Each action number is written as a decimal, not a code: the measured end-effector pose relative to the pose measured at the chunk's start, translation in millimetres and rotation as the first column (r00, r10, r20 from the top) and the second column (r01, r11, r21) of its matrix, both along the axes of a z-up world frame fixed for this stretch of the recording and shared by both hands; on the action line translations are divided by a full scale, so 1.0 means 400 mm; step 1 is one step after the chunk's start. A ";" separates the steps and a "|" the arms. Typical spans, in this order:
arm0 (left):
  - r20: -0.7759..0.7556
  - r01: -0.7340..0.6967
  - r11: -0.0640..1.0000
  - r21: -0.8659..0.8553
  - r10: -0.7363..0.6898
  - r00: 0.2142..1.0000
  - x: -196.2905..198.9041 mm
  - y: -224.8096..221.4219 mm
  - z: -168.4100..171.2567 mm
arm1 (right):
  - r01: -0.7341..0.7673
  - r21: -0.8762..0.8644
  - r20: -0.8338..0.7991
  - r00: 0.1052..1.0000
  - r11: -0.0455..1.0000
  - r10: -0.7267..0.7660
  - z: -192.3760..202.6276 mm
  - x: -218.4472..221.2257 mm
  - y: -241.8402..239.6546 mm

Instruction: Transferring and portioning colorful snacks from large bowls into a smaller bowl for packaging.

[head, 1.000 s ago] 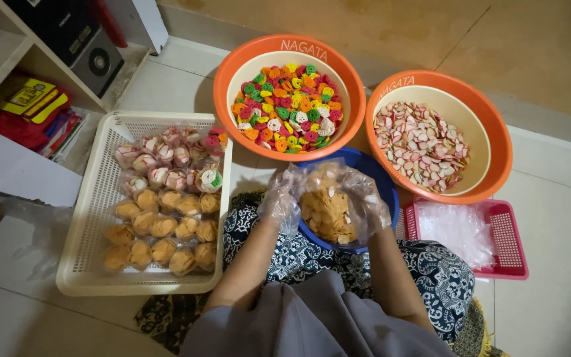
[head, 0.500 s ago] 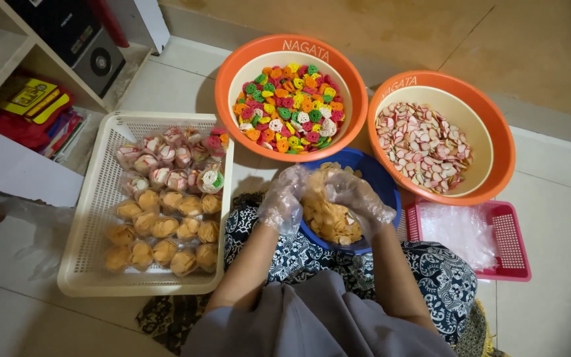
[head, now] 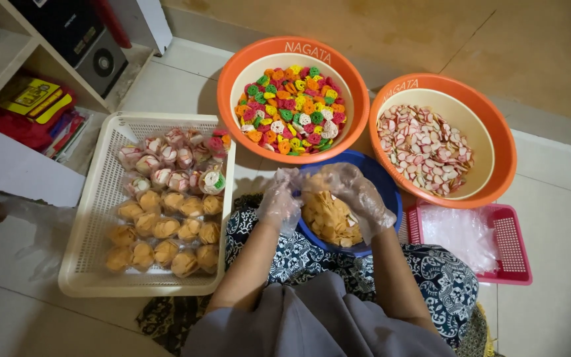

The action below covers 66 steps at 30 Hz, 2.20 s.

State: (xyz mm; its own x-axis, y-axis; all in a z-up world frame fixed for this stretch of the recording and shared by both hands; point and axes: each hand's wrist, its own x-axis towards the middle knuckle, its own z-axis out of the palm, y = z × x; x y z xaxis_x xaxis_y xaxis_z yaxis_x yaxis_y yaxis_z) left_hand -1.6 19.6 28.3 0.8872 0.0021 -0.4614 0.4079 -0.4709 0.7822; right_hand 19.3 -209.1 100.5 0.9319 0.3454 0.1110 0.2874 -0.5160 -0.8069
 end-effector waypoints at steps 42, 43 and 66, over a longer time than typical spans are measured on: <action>-0.363 -0.097 -0.517 -0.851 0.444 0.819 0.327 0.001 -0.248 | -0.315 -0.673 -0.229 0.949 0.670 0.217 -0.146 0.454 0.274; -0.371 -0.087 -0.551 -0.830 0.429 0.824 0.324 0.002 -0.256 | -0.253 -0.593 -0.349 0.936 0.765 0.039 -0.161 0.460 0.287; -0.564 -0.383 -0.429 -0.818 0.471 0.678 0.262 0.009 -0.032 | -0.405 -0.068 0.104 0.906 0.912 0.410 0.326 0.257 0.140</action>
